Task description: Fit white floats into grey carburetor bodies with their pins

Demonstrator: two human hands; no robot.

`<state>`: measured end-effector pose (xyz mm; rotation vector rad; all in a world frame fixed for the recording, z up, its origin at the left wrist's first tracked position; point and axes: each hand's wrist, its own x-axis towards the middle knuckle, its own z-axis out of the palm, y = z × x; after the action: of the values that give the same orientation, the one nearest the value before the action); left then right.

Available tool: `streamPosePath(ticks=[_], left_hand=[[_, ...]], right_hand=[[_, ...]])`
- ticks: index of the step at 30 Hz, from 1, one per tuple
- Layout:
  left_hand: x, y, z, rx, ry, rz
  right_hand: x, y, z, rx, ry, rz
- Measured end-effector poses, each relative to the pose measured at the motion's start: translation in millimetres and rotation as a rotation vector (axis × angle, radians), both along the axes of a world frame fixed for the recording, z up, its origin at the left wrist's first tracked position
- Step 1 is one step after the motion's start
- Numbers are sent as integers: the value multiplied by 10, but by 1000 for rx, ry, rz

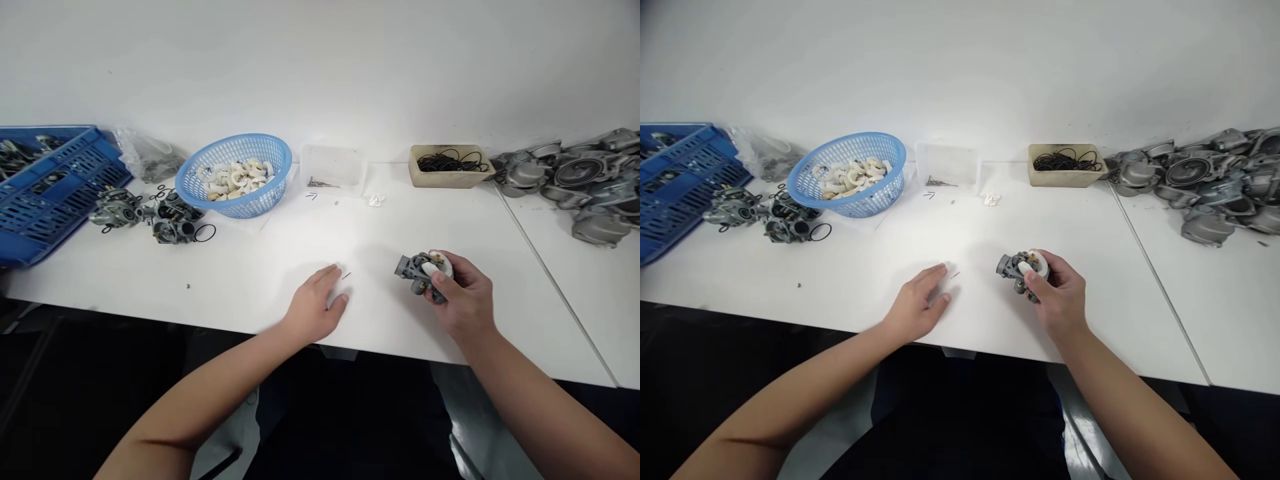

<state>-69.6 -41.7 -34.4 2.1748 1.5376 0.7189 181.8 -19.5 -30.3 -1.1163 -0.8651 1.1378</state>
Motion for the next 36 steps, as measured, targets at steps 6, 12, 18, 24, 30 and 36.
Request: streamPosePath(ticks=[6, 12, 18, 24, 30, 36], left_hand=[[187, 7, 13, 8, 322, -28], [177, -32, 2, 74, 420, -52], [89, -349, -49, 158, 434, -58], [25, -716, -213, 362, 413, -51], [12, -775, -324, 448, 326, -44], [42, -765, -341, 496, 261, -9]], right_hand=[[-7, -19, -94, -1, -20, 0], [-16, -21, -65, 46, 9, 21], [5, -80, -7, 77, 35, 82], [12, -131, -26, 96, 25, 144], [14, -106, -43, 95, 33, 127], [47, -103, -49, 78, 26, 125]])
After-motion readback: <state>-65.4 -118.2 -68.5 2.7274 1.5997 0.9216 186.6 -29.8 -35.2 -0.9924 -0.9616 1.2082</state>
